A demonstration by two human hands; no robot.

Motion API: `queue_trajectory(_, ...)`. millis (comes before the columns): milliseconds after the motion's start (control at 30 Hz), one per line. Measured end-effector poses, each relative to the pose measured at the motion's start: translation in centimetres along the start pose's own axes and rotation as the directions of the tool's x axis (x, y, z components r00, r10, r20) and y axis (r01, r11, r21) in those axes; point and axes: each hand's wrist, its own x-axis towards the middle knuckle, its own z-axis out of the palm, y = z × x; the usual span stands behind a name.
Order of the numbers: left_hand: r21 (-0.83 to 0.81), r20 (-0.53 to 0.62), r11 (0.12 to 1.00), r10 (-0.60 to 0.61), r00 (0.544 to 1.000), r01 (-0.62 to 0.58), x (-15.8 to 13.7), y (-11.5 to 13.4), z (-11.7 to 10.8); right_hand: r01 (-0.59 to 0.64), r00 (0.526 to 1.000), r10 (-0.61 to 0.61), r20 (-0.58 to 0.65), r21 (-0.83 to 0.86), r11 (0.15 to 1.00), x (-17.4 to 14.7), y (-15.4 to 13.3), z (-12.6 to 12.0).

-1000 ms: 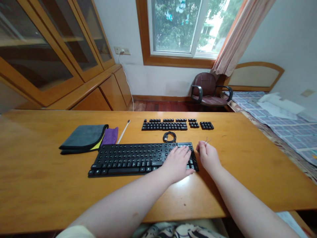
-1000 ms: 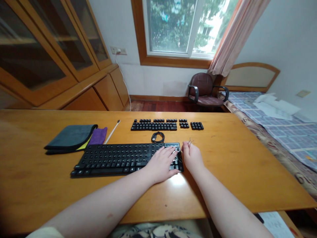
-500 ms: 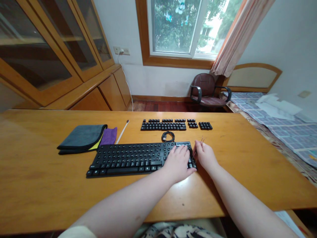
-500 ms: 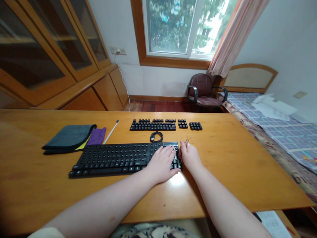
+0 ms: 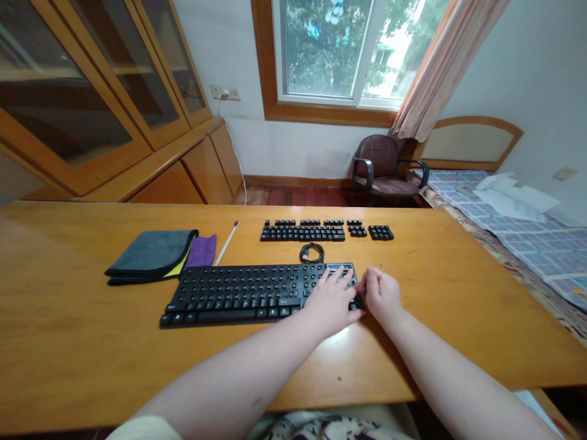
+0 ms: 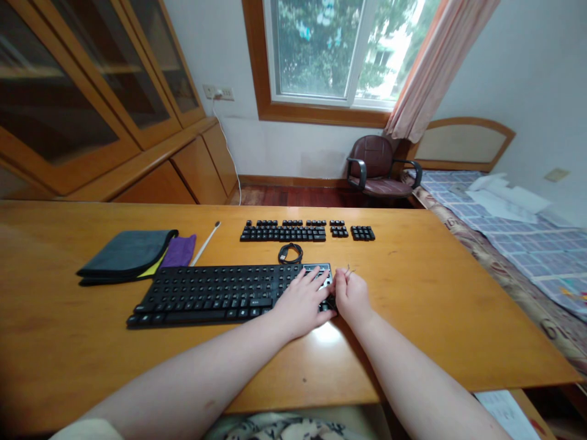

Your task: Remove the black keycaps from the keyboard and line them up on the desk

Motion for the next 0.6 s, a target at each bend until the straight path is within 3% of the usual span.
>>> queue_trajectory(333, -0.015, 0.008, 1.000, 0.009, 1.000, -0.009, 0.11, 0.01, 0.25, 0.151, 0.988, -0.146, 0.039, -0.188, 0.970, -0.05, -0.33, -0.28)
queue_trajectory(600, -0.023, 0.008, 1.000, -0.001, 1.000, 0.001, 0.16, 0.13, 0.26, 0.303, 0.953, -0.288, 0.095, -0.295, 0.906, 0.13, -0.25, -0.42)
